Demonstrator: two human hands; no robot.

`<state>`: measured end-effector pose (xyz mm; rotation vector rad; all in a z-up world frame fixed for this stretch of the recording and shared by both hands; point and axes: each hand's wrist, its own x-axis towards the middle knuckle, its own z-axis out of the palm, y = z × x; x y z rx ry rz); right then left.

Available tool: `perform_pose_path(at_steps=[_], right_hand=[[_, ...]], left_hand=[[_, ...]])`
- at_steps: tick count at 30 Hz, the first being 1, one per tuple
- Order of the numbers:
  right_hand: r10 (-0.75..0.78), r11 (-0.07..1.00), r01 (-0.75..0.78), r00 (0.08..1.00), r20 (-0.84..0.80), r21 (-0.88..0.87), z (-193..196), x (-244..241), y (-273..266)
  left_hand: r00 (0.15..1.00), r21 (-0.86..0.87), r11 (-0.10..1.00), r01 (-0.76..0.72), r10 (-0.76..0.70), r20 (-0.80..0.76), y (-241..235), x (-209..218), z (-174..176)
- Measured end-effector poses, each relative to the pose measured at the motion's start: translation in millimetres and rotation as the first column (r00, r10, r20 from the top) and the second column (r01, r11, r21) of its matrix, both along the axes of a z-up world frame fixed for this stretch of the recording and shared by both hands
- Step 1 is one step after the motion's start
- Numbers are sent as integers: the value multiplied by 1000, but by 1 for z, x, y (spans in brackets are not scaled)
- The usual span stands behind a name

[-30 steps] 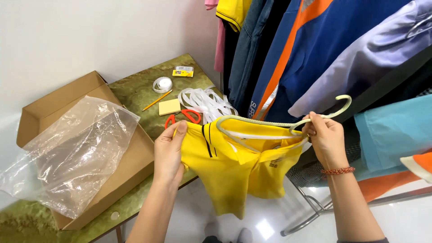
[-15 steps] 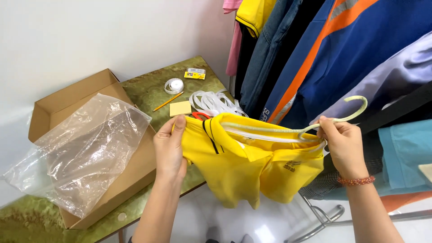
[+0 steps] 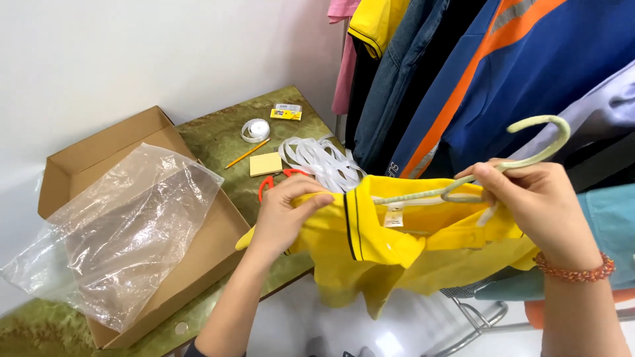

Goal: Unpacking a yellow shirt from a box, hanging it on a rack, and then gift-wrapping other boxes with ribbons.

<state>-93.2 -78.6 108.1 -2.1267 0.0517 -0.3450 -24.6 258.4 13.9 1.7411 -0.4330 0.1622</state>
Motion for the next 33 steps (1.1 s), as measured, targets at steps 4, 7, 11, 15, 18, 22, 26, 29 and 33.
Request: perform_pose_path(at_steps=[4,7,11,15,18,22,26,29,33], right_hand=[[22,993,-37,990,-137,-112,-5,5,7],[-37,992,20,990,-139,-124,7,-6,13],[-79,997,78,996,-36,-18,2,-14,-4],[-41,998,40,999,-30,-39,-14,-14,-9],[54,998,-55,995,79,16,-34,-20,-24],[355,927,-347,934,31,-144,-28,-46,-85],[51,993,-93,904,-425,-78,-49,-58,-125],[-187,977,203,664,-724,-66,-41,-71,-109],[18,974,143,724,-690,175,-78,-81,-139]], left_hand=[[968,120,989,90,-115,224,-32,-3,5],[959,136,982,134,-163,233,-46,-1,2],[946,293,945,148,-222,238,-61,8,-7],[927,513,852,104,-270,261,-96,10,-31],[929,530,843,93,-265,259,-112,-7,-25],[869,464,872,153,-342,357,-113,-5,-30],[864,394,910,126,-296,407,-106,6,-34],[876,404,909,105,-277,395,-104,14,-33],[873,441,893,90,-284,396,-106,18,-26]])
